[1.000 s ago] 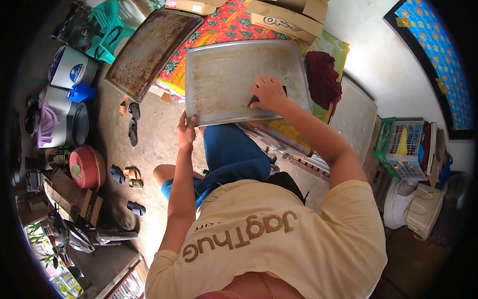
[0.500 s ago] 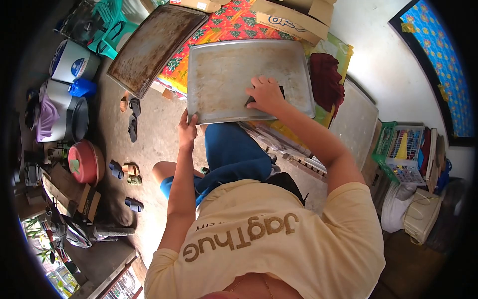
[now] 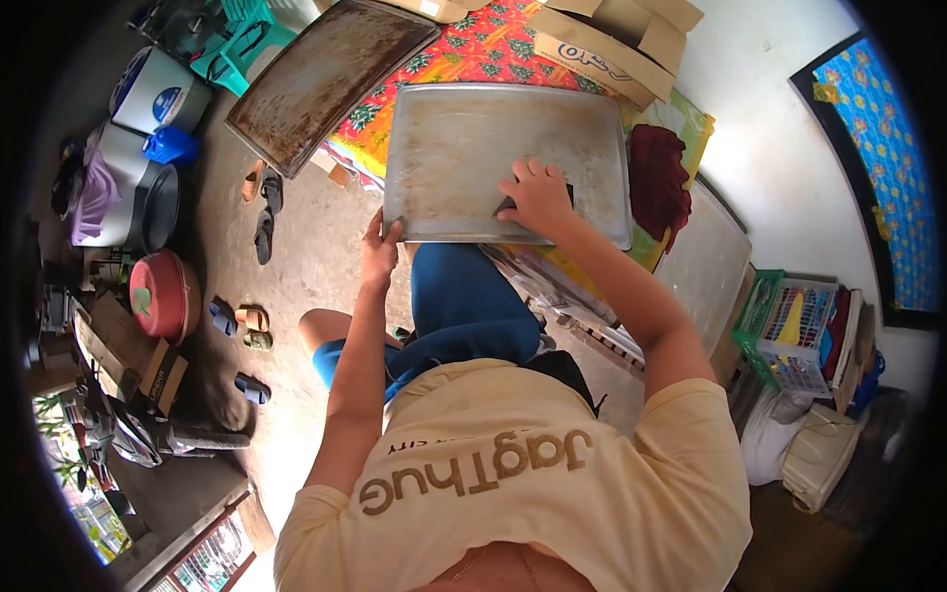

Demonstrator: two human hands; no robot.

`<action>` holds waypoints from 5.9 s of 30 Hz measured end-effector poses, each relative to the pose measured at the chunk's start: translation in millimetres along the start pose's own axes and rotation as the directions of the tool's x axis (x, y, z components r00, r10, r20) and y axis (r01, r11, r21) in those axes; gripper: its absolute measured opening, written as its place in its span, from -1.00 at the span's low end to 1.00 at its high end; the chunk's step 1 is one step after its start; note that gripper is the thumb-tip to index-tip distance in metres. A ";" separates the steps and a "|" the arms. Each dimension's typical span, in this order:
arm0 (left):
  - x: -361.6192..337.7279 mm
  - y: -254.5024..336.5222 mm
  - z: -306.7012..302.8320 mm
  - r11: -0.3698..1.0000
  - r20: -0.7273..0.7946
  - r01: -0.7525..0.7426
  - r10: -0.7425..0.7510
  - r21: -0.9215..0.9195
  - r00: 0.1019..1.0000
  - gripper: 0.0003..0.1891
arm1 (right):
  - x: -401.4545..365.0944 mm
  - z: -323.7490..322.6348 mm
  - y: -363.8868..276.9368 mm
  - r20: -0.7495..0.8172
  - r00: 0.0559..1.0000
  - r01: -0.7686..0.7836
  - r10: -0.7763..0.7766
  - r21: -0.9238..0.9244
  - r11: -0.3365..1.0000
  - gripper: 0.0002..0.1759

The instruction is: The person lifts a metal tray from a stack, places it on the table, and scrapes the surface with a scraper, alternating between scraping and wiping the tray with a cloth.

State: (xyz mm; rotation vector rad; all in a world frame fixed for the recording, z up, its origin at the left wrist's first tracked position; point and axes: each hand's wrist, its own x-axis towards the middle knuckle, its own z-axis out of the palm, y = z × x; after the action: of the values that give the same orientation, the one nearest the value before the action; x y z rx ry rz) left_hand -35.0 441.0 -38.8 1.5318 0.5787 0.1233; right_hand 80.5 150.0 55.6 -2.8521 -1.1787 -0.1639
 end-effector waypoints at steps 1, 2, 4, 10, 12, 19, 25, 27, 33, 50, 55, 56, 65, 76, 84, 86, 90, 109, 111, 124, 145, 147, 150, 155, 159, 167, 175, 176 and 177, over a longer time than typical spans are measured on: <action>1.2 -2.2 0.1 1.000 -0.001 -0.027 0.027 0.006 1.000 -0.42 | 1.1 -0.3 1.9 -0.012 0.999 -0.035 0.035 0.015 0.999 -0.52; 2.6 -3.6 0.2 0.998 -0.003 -0.055 0.055 0.011 0.998 -0.42 | 2.1 0.7 5.2 -0.023 0.997 -0.067 0.068 0.030 0.997 -0.52; 4.1 -7.6 0.2 0.998 -0.002 -0.067 0.067 -0.007 0.998 -0.43 | 4.9 4.3 6.6 -0.037 0.996 -0.074 0.075 0.029 0.997 -0.53; 3.1 -7.0 0.6 0.998 0.003 -0.053 0.053 -0.017 0.999 -0.41 | 11.4 8.5 -14.6 -0.050 0.999 0.018 -0.015 0.049 0.999 -0.55; -0.1 -4.1 0.6 0.998 0.005 -0.037 0.037 -0.041 0.999 -0.41 | 20.0 8.0 -19.9 -0.092 0.996 0.001 0.004 0.051 0.999 -0.55; 0.9 -4.4 0.9 0.995 0.023 -0.083 0.084 -0.053 0.996 -0.44 | 43.2 14.1 -34.7 -0.140 0.989 0.047 -0.045 0.009 0.999 -0.53; -4.6 4.1 2.3 0.996 0.003 -0.086 0.086 -0.032 0.996 -0.45 | 49.8 19.7 -29.7 -0.118 0.990 0.071 -0.073 -0.020 0.997 -0.56; -3.8 4.3 1.7 0.995 0.005 -0.095 0.096 -0.023 0.995 -0.44 | 52.2 19.1 -25.3 -0.082 0.997 0.002 -0.002 0.003 1.000 -0.56; -1.4 1.4 2.1 0.996 -0.009 -0.079 0.079 -0.031 0.997 -0.42 | 50.3 20.9 -30.4 -0.111 0.988 0.104 -0.104 -0.004 0.995 -0.56; 14.0 -30.2 -4.2 0.992 0.013 -0.112 0.113 -0.066 0.994 -0.45 | -40.6 -1.3 53.3 0.101 0.970 -0.223 0.223 -0.013 0.975 -0.53; 13.4 -28.6 -3.5 0.991 -0.012 -0.130 0.130 0.009 0.991 -0.43 | -30.2 -3.1 49.0 0.077 0.980 -0.183 0.182 0.003 0.983 -0.56; 14.7 -29.2 -3.4 0.991 -0.011 -0.136 0.136 0.016 0.991 -0.43 | -28.7 -2.8 38.2 0.085 0.988 -0.131 0.130 0.001 0.991 -0.56; 14.7 -33.3 -4.6 0.992 -0.003 -0.126 0.126 -0.007 0.992 -0.44 | -20.8 0.9 27.5 0.071 0.995 -0.074 0.074 -0.006 0.997 -0.60; 2.8 -8.6 0.6 0.998 -0.002 -0.026 0.026 -0.056 1.000 -0.46 | -20.9 -3.7 30.6 0.066 0.996 -0.064 0.066 -0.043 0.997 -0.61; 16.2 -34.1 -1.8 0.990 -0.012 -0.138 0.138 -0.003 0.990 -0.47 | -23.4 0.5 28.2 0.013 0.996 -0.082 0.084 -0.111 0.990 -0.63; 16.1 -34.4 -3.3 0.990 -0.014 -0.137 0.137 0.015 0.990 -0.47 | -23.5 -1.9 26.8 0.045 0.996 -0.074 0.078 -0.096 0.993 -0.63; 15.9 -32.0 -3.7 0.988 -0.010 -0.147 0.148 0.046 0.989 -0.47 | -23.6 0.8 41.2 0.042 0.990 -0.131 0.131 -0.013 0.991 -0.59; 12.4 -28.4 -3.6 0.997 -0.013 -0.070 0.070 -0.016 0.997 -0.44 | -54.9 1.1 121.3 0.090 0.661 -0.748 0.745 -0.005 0.664 -0.46; 14.4 -33.3 -5.6 0.995 -0.005 -0.101 0.101 0.006 0.995 -0.44 | -49.6 -1.8 123.3 0.052 0.668 -0.740 0.743 -0.058 0.670 -0.48; 16.4 -32.6 -6.5 0.993 0.006 -0.108 0.107 0.057 0.994 -0.45 | -39.6 -13.1 131.4 0.140 0.731 -0.651 0.668 -0.150 0.744 -0.54; -7.5 7.5 2.2 0.997 -0.008 0.054 -0.054 -0.049 0.999 -0.53 | -45.4 -10.3 124.9 0.108 0.699 -0.691 0.707 -0.154 0.707 -0.52; -3.8 3.1 0.9 0.998 0.011 0.040 -0.039 -0.043 0.999 -0.47 | -45.8 -8.5 122.0 0.104 0.700 -0.694 0.706 -0.134 0.708 -0.52; -1.2 0.6 0.4 0.998 0.018 0.044 -0.043 -0.038 0.999 -0.44 | -42.7 -8.4 118.9 0.110 0.710 -0.685 0.695 -0.121 0.718 -0.51; -5.4 6.1 0.3 0.998 0.006 0.061 -0.061 -0.019 0.998 -0.44 | -44.0 -3.5 123.9 0.061 0.658 -0.746 0.750 -0.085 0.661 -0.51; -4.6 6.0 2.0 0.998 0.004 0.058 -0.058 -0.023 0.998 -0.44 | -38.9 3.5 121.0 0.054 0.688 -0.721 0.724 -0.060 0.690 -0.49; -6.0 7.0 1.2 0.998 -0.007 0.065 -0.065 0.003 0.998 -0.44 | -18.3 11.0 142.3 0.047 0.660 -0.749 0.750 -0.046 0.661 -0.47; -5.9 6.2 0.9 0.996 -0.012 0.086 -0.086 -0.008 0.996 -0.36 | -1.7 7.0 146.2 0.116 0.705 -0.702 0.699 -0.018 0.712 -0.47; -6.8 6.5 0.7 0.995 -0.023 0.102 -0.102 0.004 0.995 -0.36 | -2.6 10.4 141.0 0.102 0.740 -0.667 0.664 -0.010 0.745 -0.48; -6.7 7.2 0.9 0.993 -0.034 0.116 -0.116 0.015 0.993 -0.37 | -3.7 15.0 136.5 0.085 0.773 -0.630 0.628 -0.003 0.776 -0.48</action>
State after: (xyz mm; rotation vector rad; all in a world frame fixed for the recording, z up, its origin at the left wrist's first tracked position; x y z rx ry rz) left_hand -38.4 437.7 -30.2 1.5115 0.6952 0.0550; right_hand 175.4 52.1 39.3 -3.0607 -0.1608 0.0034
